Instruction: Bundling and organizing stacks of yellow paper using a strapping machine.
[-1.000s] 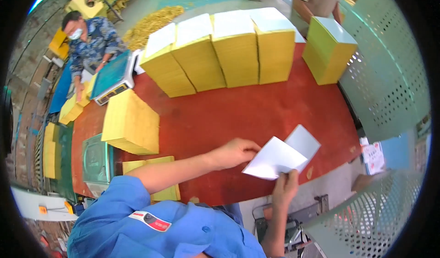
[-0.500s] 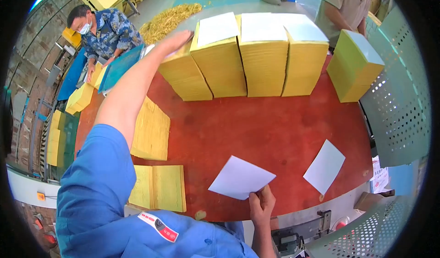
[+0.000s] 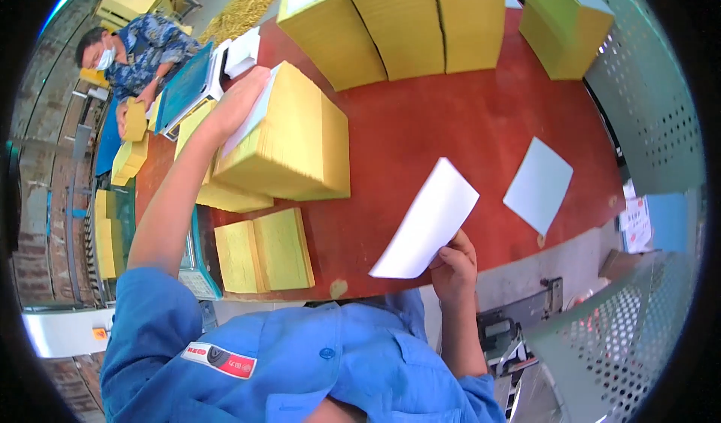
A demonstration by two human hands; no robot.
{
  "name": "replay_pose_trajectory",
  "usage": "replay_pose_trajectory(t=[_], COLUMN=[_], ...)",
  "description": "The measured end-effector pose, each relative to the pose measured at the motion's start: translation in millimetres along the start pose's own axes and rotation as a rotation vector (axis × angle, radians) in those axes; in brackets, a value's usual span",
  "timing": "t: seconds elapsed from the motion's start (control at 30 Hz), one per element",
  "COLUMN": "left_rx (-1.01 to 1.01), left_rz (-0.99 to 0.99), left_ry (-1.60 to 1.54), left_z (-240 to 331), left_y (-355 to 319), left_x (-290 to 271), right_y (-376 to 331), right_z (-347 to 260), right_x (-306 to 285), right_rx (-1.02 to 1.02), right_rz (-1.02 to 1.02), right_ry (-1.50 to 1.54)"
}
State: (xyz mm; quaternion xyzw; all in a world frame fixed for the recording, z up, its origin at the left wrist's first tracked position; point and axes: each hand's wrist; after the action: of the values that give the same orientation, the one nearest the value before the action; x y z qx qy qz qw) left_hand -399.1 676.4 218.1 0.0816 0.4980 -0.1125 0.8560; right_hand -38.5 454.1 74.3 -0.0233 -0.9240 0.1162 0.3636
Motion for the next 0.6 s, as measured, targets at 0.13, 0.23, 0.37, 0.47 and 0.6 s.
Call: replay_pose_trajectory(t=[0.13,0.23,0.37,0.47,0.6], left_rx=[0.120,0.246,0.450,0.646,0.641], left_rz=[-0.021,-0.113,-0.256,-0.136,0.082], left_ry=[0.054,-0.023,-0.082,-0.116,0.153], left_z=[96.4,147.6,189.8,185.7,179.7], left_y=[-50.2,-81.7,-106.0,-111.0,-112.8], left_x=[27.5,43.5,54.9,65.1,56.9], right_y=[-56.3,-102.3,-134.5,-143.5,-151.3], right_z=[25.6,45.3,82.7,93.7,108.6], right_x=[-33.4,-22.9,-3.7,16.3,25.2], right_rx=[0.127,0.258,0.324,0.168,0.055], right_rz=[-0.064,0.060,0.116,0.099,0.019], right_ry=[0.310,0.331,0.518,0.556,0.541])
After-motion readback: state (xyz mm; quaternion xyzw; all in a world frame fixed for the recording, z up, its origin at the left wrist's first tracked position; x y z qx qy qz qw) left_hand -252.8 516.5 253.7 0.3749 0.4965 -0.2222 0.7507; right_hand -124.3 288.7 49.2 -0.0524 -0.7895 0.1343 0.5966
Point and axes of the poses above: each hand's wrist, its own y-axis towards the middle knuckle, its own x-axis out of the palm, z = x × y
